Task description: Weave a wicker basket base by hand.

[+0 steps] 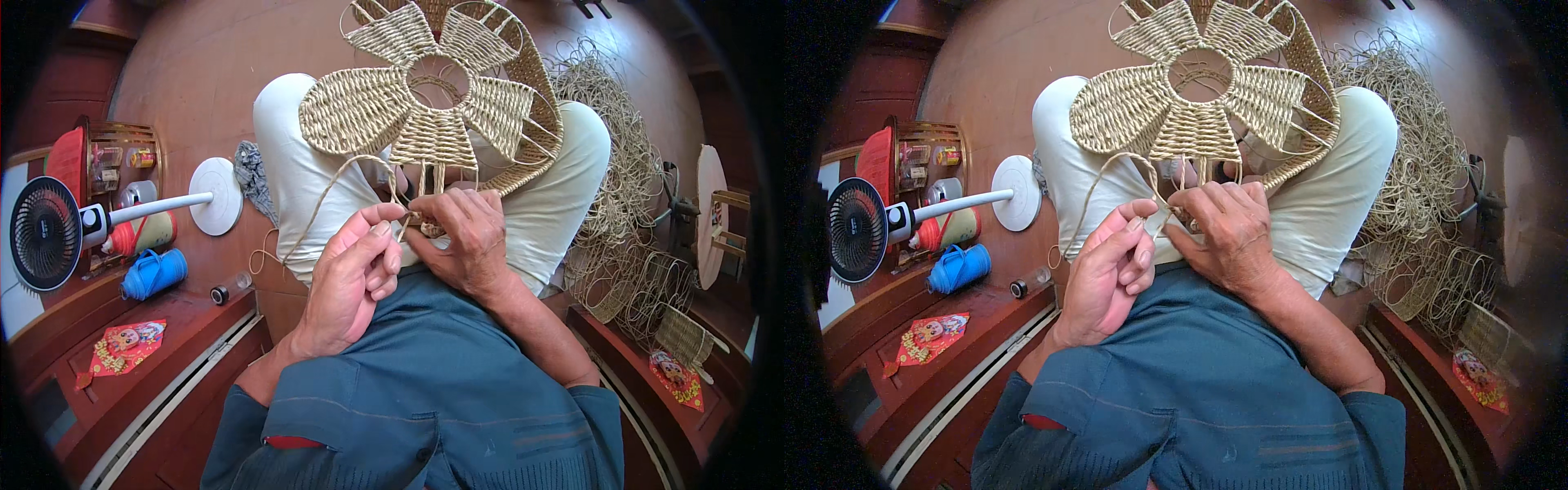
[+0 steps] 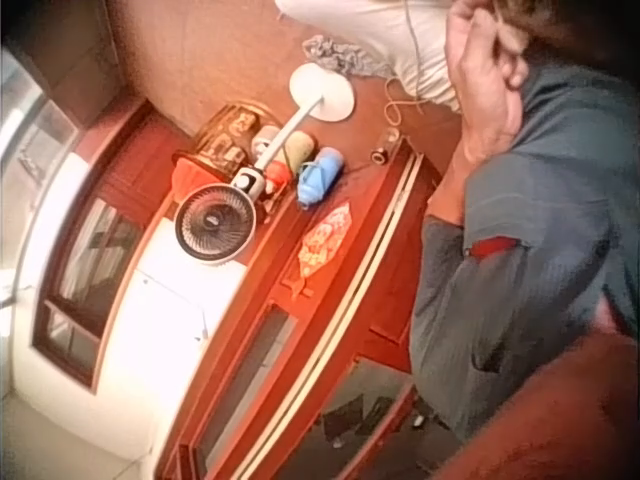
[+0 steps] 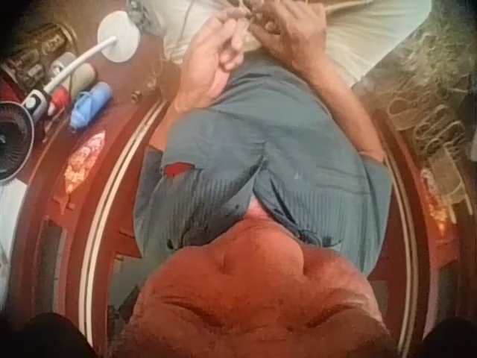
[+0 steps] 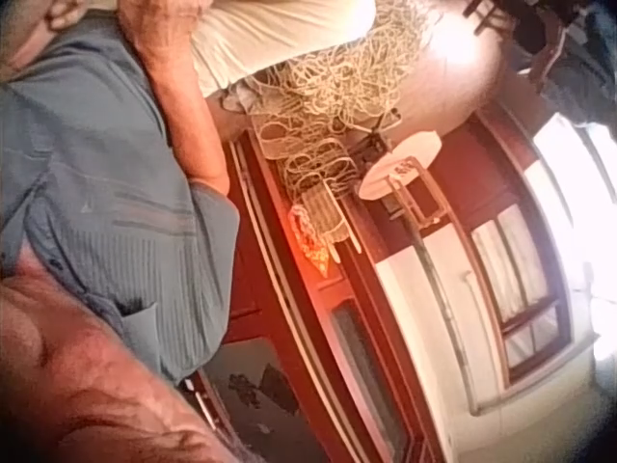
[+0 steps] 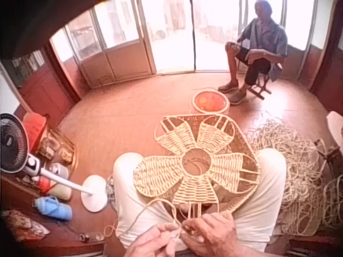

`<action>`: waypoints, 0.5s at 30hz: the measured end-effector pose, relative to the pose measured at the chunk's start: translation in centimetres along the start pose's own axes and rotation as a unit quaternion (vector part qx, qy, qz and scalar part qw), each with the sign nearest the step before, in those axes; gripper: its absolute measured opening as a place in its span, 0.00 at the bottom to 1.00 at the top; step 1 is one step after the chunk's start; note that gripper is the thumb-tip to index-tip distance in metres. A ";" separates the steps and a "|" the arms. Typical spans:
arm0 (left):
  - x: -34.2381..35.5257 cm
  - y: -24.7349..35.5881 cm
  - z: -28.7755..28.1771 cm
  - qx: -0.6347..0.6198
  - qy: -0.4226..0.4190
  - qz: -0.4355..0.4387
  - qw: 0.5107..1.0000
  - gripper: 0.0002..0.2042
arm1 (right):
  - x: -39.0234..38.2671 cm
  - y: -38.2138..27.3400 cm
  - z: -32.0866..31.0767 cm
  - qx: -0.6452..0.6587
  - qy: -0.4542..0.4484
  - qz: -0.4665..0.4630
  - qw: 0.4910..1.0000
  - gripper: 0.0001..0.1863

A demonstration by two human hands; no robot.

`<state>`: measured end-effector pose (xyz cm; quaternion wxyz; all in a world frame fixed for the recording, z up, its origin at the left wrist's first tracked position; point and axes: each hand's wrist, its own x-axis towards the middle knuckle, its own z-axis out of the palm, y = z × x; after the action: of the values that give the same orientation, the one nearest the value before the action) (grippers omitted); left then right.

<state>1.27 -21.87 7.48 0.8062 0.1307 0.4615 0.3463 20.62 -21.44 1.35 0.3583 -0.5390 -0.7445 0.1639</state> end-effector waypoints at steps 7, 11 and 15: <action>-2.6 3.2 -1.2 0.143 0.041 0.109 0.983 0.35 | 0.4 -0.3 0.9 -0.041 0.048 0.007 0.998 0.11; -4.1 11.4 -9.9 0.084 0.173 0.235 0.953 0.25 | 0.3 0.5 1.2 -0.038 0.059 0.005 0.998 0.07; -8.2 21.5 -23.6 0.093 0.316 0.297 0.896 0.14 | 0.4 0.5 1.0 -0.009 0.069 0.027 0.997 0.08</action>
<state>-30.55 -14.37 11.53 0.4619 0.2200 0.6616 0.5482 20.19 -20.74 0.46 0.4000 -0.5720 -0.7044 0.1293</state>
